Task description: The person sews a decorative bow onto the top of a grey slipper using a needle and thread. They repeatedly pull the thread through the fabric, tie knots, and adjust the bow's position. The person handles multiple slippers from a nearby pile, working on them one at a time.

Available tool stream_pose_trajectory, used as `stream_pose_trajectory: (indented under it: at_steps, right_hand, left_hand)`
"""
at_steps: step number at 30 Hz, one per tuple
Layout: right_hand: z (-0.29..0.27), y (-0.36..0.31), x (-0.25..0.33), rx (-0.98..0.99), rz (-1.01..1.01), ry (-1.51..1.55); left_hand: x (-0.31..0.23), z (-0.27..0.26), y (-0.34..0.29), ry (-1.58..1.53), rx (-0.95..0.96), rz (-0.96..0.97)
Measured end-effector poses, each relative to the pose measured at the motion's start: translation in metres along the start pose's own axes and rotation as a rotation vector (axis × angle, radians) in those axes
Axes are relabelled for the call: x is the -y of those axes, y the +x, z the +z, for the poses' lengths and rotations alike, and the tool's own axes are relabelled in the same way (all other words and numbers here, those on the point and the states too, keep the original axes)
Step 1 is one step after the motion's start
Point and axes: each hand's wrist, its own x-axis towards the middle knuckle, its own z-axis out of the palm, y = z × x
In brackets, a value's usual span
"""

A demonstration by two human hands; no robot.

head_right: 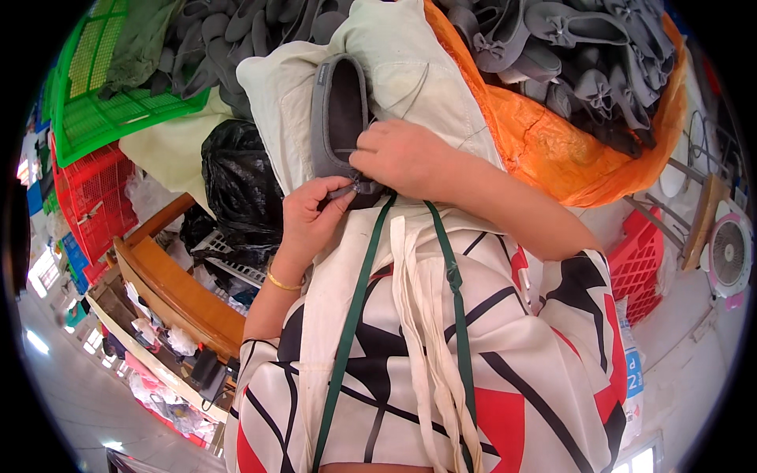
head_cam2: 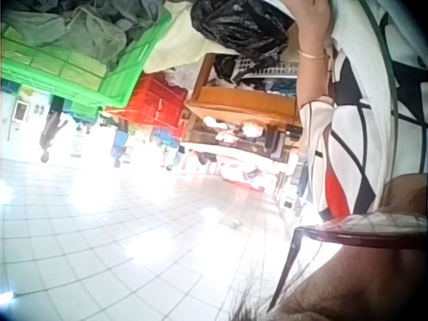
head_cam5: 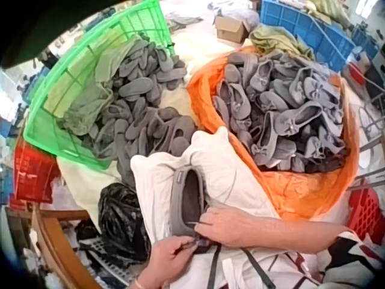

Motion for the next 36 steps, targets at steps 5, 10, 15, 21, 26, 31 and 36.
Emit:
stream_pose_trajectory:
  at_steps: [5,10,15,21,26,31,36]
  right_hand:
    - [0.010,0.008,-0.002,-0.016,-0.132,-0.162]
    - [0.016,0.007,-0.005,0.003,-0.104,-0.184]
    - [0.014,0.004,-0.008,0.043,-0.137,-0.145]
    - [0.013,0.009,-0.010,-0.018,-0.161,-0.150]
    - [0.019,0.018,-0.004,-0.171,-0.052,-0.215]
    - [0.028,0.034,-0.010,-0.457,0.189,-0.127]
    - [0.029,0.035,-0.012,-0.449,0.239,-0.020]
  left_hand:
    - [0.000,0.000,-0.001,-0.014,-0.016,-0.078]
    - [0.004,0.000,-0.002,-0.012,-0.005,-0.066]
    - [0.011,0.003,-0.003,-0.044,-0.012,-0.011]
    - [0.010,0.002,-0.003,-0.101,-0.019,-0.047]
    - [0.005,-0.001,-0.002,-0.065,0.005,-0.140]
    - [0.004,-0.002,0.006,-0.152,0.030,-0.264]
    - [0.007,-0.001,0.008,-0.135,0.030,-0.295]
